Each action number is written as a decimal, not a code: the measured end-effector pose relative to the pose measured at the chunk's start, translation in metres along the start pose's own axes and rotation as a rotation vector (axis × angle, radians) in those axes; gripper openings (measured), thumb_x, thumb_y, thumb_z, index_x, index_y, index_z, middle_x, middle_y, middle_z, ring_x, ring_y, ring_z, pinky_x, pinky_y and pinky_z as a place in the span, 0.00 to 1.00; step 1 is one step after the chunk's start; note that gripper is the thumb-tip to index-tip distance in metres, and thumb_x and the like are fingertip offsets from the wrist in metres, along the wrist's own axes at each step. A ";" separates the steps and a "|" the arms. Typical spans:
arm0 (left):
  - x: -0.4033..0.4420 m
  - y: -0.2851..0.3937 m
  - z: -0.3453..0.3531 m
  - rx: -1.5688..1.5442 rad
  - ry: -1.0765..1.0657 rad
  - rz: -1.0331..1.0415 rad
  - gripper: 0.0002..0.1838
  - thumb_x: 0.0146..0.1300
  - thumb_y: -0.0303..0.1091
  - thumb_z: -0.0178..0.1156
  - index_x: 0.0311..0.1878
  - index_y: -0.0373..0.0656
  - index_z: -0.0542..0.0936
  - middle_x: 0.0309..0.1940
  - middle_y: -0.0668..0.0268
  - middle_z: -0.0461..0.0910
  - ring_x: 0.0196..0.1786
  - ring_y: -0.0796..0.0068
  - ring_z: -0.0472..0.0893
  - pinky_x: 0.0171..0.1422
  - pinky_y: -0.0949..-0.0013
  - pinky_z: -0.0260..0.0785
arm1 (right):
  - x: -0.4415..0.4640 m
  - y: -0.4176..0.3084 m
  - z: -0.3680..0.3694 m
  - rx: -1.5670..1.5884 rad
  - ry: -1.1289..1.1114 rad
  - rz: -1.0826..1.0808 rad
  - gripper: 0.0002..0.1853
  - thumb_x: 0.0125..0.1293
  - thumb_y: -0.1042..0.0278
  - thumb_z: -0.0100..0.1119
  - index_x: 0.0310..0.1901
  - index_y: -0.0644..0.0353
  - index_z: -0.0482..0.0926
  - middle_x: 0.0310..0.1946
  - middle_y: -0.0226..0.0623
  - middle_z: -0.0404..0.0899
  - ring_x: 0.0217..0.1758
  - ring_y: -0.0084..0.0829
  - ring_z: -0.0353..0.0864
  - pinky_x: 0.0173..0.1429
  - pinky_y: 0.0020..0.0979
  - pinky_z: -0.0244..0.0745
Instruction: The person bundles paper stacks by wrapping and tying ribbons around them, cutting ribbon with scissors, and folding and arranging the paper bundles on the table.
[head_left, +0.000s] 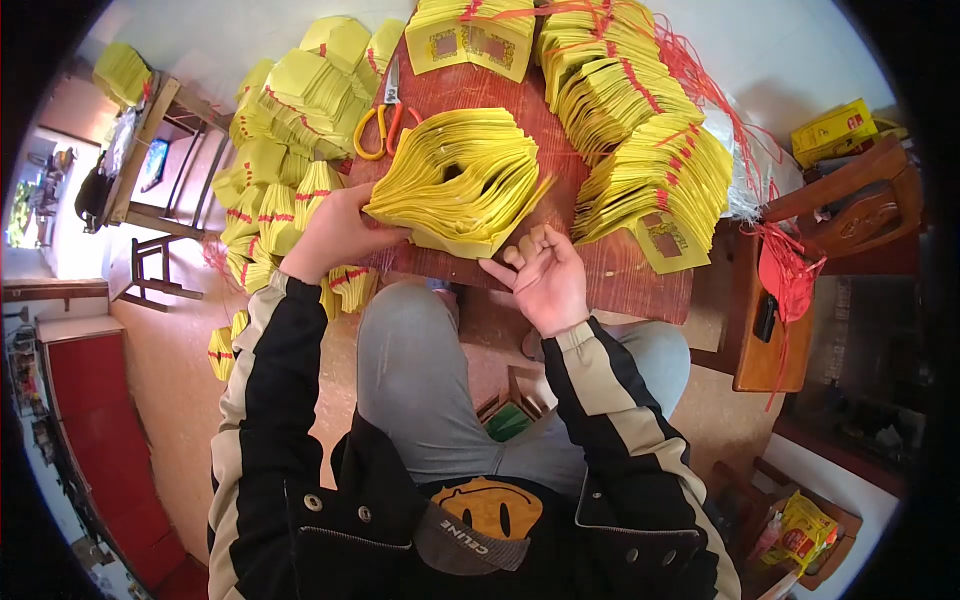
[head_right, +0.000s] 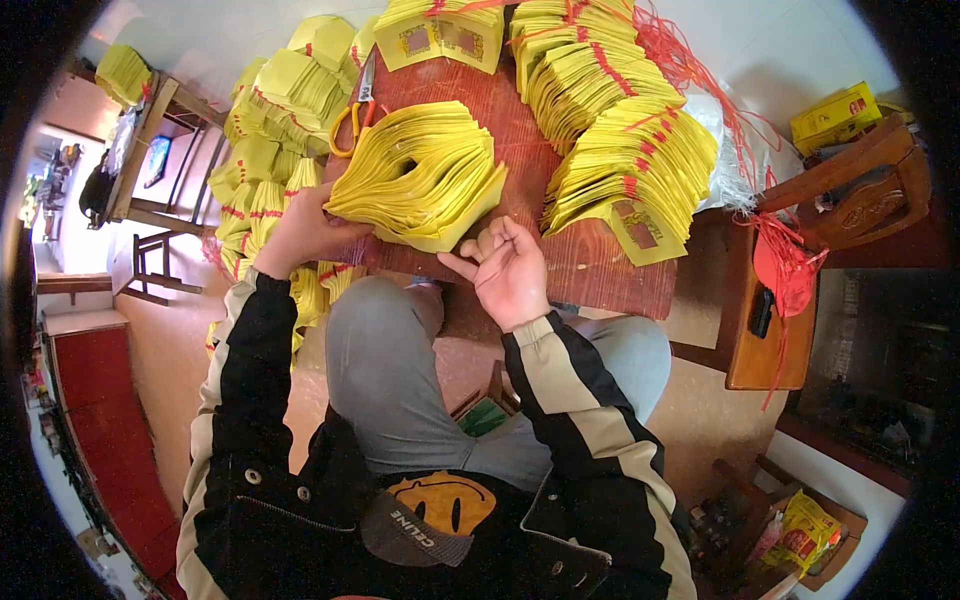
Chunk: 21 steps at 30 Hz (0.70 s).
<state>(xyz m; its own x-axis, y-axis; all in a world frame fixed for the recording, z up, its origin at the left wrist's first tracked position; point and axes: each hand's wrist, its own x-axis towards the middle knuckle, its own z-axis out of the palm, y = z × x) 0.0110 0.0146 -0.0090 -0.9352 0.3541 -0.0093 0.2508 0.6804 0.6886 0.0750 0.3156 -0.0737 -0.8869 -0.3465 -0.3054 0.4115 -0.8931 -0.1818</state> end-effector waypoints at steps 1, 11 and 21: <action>0.000 -0.002 0.002 -0.004 0.007 0.014 0.27 0.54 0.43 0.78 0.57 0.44 0.86 0.44 0.56 0.90 0.47 0.55 0.89 0.53 0.60 0.80 | 0.000 0.000 0.000 -0.038 0.050 -0.025 0.14 0.81 0.58 0.45 0.36 0.52 0.73 0.29 0.31 0.78 0.45 0.41 0.85 0.67 0.64 0.77; -0.003 -0.005 0.000 -0.011 -0.019 -0.034 0.32 0.54 0.41 0.79 0.62 0.43 0.83 0.49 0.55 0.89 0.52 0.55 0.88 0.56 0.60 0.79 | 0.002 0.019 0.001 -0.403 0.321 -0.243 0.15 0.83 0.56 0.42 0.41 0.53 0.75 0.41 0.40 0.85 0.49 0.44 0.88 0.59 0.55 0.84; -0.001 0.000 -0.003 -0.064 -0.047 -0.077 0.33 0.54 0.43 0.80 0.62 0.43 0.83 0.49 0.57 0.89 0.51 0.58 0.89 0.58 0.62 0.79 | 0.005 0.015 -0.003 -0.128 0.181 -0.036 0.14 0.81 0.56 0.42 0.38 0.52 0.70 0.27 0.34 0.76 0.41 0.51 0.89 0.57 0.60 0.83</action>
<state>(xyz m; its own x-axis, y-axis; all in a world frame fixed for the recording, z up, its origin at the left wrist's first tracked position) 0.0113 0.0125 -0.0065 -0.9379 0.3332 -0.0964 0.1612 0.6648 0.7294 0.0777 0.3010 -0.0803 -0.8544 -0.2476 -0.4568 0.4135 -0.8564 -0.3091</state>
